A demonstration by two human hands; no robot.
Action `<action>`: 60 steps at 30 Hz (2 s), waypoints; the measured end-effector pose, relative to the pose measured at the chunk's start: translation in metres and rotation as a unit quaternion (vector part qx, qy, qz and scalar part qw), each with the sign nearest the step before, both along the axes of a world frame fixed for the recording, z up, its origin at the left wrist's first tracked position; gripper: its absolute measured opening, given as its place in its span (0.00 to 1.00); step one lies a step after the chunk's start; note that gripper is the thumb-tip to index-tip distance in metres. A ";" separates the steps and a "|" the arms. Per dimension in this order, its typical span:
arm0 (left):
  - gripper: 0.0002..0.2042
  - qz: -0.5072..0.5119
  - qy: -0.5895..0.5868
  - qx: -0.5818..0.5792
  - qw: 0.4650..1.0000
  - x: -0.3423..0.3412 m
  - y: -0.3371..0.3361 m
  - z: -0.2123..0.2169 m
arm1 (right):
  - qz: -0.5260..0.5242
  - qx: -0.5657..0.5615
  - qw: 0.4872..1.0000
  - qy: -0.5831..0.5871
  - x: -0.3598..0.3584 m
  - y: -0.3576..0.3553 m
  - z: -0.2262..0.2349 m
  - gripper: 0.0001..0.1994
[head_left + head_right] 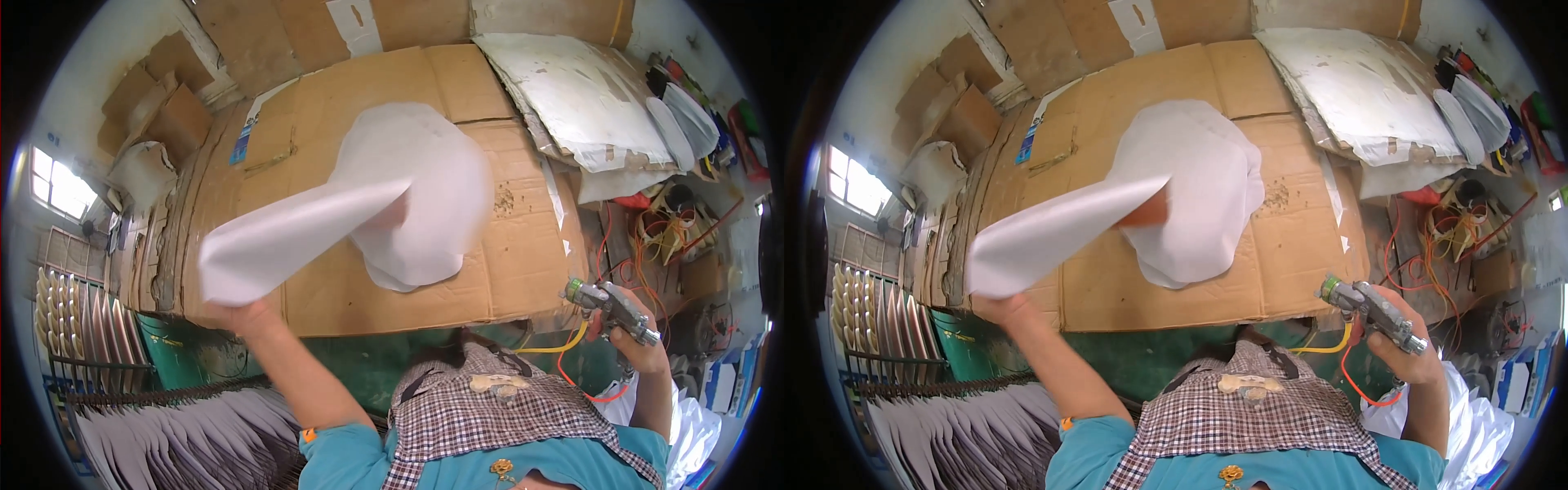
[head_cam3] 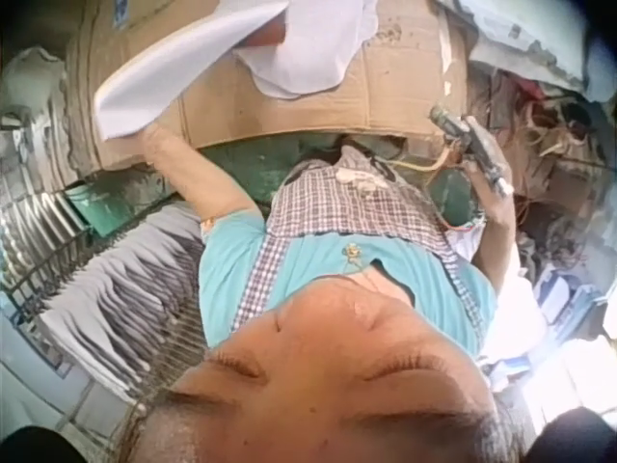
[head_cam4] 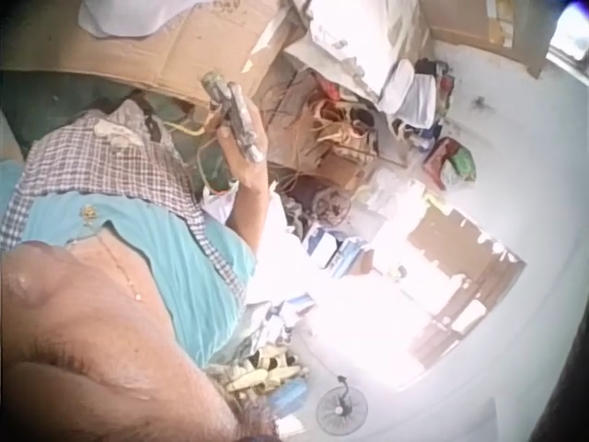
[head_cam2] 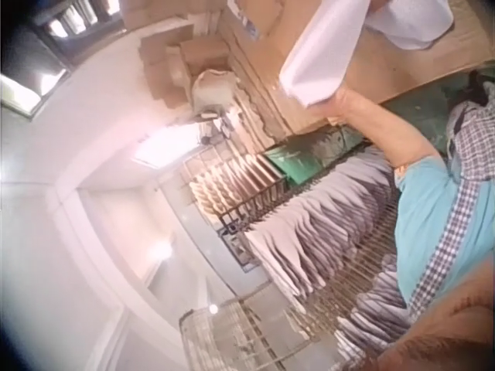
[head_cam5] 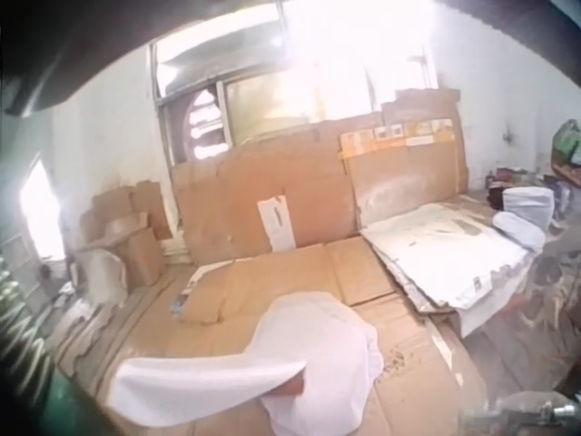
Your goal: Applying adhesive to shoe material pieces using a spray gun and organizing them on a drying rack.
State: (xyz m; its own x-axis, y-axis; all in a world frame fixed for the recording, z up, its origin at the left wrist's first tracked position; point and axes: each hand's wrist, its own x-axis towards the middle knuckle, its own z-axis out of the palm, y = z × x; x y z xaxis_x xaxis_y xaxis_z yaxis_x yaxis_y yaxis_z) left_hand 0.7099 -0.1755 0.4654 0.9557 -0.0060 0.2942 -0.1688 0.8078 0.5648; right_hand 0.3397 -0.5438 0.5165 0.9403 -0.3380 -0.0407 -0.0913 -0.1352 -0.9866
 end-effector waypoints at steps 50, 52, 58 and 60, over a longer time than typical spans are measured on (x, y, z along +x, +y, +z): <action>0.19 0.329 -0.046 0.244 0.911 -0.100 0.129 0.018 | -0.170 -0.016 0.985 -0.004 -0.050 0.048 0.001 0.28; 0.19 0.336 -0.046 0.247 0.908 -0.106 0.126 0.017 | -0.145 -0.011 0.989 0.013 -0.062 0.051 0.002 0.28; 0.19 0.352 -0.047 0.255 0.899 -0.093 0.128 0.023 | -0.060 0.040 0.997 -0.014 -0.050 0.061 -0.006 0.29; 0.19 0.359 -0.049 0.258 0.896 -0.089 0.128 0.025 | -0.092 0.035 0.995 -0.021 -0.034 0.064 -0.002 0.29</action>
